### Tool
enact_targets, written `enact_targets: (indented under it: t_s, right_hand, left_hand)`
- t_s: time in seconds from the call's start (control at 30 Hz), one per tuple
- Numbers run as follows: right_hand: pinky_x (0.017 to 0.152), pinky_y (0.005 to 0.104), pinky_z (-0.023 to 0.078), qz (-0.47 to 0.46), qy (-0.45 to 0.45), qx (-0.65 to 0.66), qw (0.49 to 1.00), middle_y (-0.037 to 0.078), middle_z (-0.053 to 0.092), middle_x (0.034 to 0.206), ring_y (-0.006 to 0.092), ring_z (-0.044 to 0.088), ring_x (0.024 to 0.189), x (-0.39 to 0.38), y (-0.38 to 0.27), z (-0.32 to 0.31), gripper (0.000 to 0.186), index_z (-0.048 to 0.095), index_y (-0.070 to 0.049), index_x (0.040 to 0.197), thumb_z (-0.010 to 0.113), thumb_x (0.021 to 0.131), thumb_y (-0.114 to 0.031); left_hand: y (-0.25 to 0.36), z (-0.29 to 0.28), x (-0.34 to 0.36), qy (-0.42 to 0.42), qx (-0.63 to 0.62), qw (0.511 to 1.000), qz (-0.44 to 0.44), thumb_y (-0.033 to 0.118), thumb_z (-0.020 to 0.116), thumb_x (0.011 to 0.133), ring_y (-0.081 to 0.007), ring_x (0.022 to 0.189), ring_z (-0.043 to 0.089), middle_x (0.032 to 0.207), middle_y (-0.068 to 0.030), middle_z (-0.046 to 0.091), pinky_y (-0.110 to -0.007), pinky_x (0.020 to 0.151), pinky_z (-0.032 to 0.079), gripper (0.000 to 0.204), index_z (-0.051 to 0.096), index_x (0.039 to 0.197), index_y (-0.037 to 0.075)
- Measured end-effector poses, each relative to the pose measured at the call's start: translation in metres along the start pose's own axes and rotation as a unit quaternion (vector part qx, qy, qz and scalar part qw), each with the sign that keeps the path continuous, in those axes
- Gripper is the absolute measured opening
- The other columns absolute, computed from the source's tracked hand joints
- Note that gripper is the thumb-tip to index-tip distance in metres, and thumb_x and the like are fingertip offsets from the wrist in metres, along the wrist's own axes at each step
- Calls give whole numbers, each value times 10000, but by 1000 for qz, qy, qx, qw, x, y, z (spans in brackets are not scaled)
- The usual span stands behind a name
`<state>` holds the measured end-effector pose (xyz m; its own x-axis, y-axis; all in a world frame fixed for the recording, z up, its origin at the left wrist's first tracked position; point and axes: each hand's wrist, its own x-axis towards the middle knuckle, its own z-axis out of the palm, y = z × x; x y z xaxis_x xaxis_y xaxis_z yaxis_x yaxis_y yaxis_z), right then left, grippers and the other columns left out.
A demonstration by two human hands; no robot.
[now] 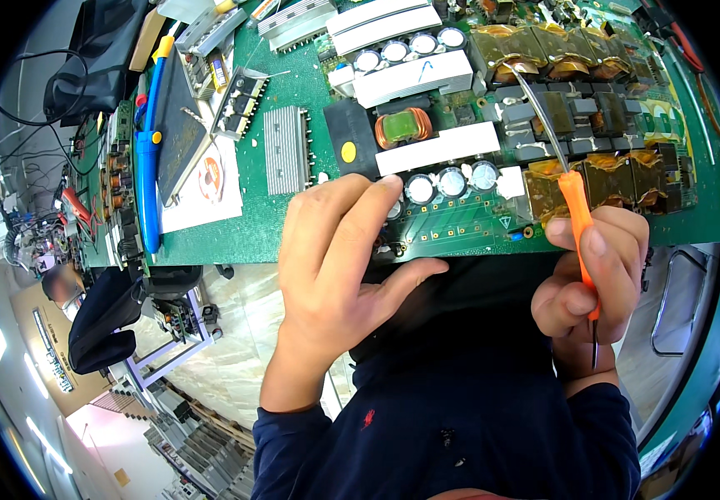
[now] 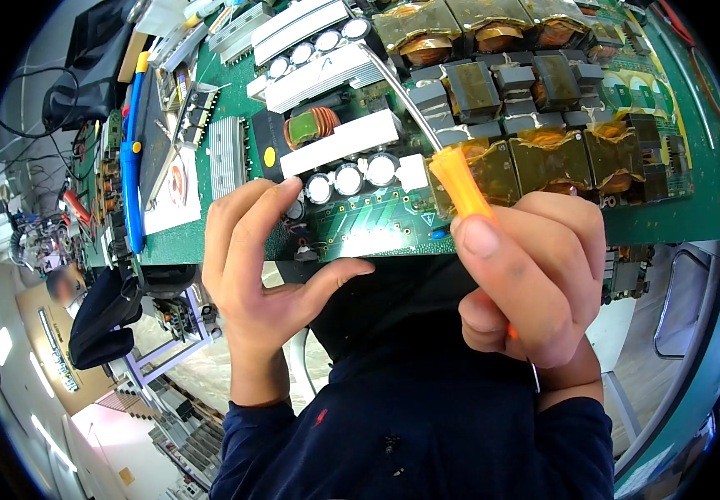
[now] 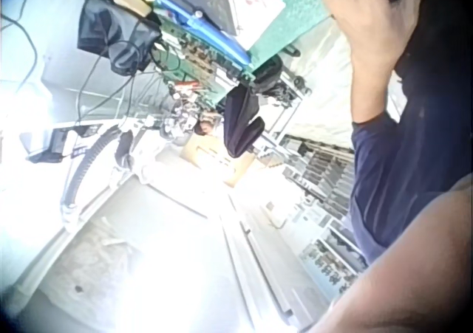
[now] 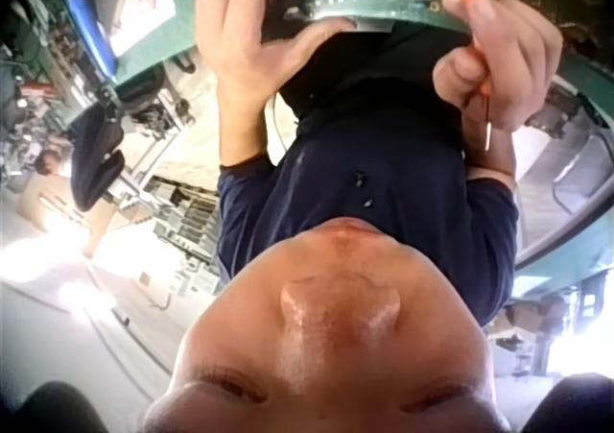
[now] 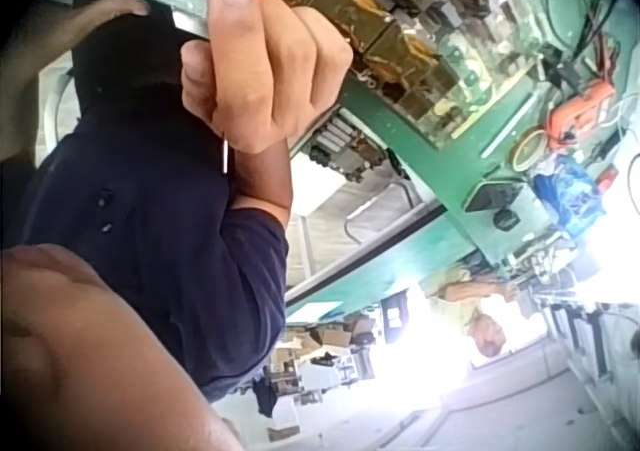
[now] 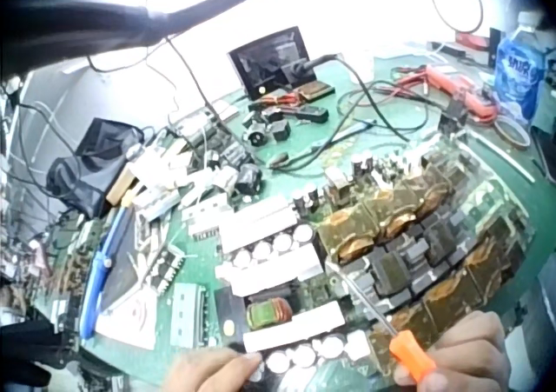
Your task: The person manipulates a large circuit board with hands and a small screwdriver, prying at components and adjusting hardware.
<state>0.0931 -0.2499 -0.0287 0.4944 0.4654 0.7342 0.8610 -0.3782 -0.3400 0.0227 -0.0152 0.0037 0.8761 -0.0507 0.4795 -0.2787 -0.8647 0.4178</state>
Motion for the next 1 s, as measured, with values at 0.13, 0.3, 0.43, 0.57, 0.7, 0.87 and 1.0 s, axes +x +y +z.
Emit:
enact_targets:
  t_s: [0.13,0.3,0.43,0.57,0.7,0.87,1.0]
  right_hand:
    - [694,376,511,-8,41,32,999,112,689,1011,260,598,792,-3,5,5,318,544,-63,1291,468,1088,-296]
    - [700,365,513,1,61,38,997,95,700,1037,252,602,806,-6,4,8,289,570,-87,1281,518,1079,-286]
    - [730,390,509,0,16,13,1000,125,680,1010,265,594,808,-2,1,2,351,488,-55,1334,399,1109,-309]
    - [707,373,512,8,41,32,999,98,697,1038,251,597,806,-4,2,6,299,540,-94,1306,487,1087,-289]
    - [700,365,513,7,46,39,998,86,705,1042,246,598,804,-6,2,6,292,556,-105,1303,515,1079,-286]
    - [731,403,514,-6,9,6,1000,133,688,978,268,597,787,-3,2,0,386,475,-47,1345,354,1117,-334]
    - [733,398,524,-13,56,-21,998,167,688,886,260,612,765,-8,8,9,465,480,18,1329,320,1127,-369]
  left_hand:
    - [1,0,0,-8,17,1000,-10,310,990,560,-303,930,636,1057,-147,647,-372,789,532,723,661,1117,-13]
    - [-6,3,3,-2,16,1000,14,364,1014,540,-278,905,643,1015,-139,638,-346,768,543,744,642,1060,-17]
    - [-11,4,1,12,1,1000,29,375,1018,532,-278,891,644,996,-139,644,-349,764,539,751,636,1048,-16]
    - [-14,5,-1,20,-11,999,33,377,1024,523,-274,881,640,986,-140,647,-353,761,534,757,635,1042,-14]
    - [-14,6,-3,30,-29,999,15,345,1013,531,-281,861,633,966,-135,655,-359,759,522,708,645,1025,-5]
    - [-12,9,-14,49,5,996,73,270,988,579,-316,881,635,958,-127,665,-387,781,511,508,652,891,51]
    - [-2,19,-32,76,48,996,12,285,996,603,-346,1011,631,1065,-113,632,-448,850,510,506,624,888,94]
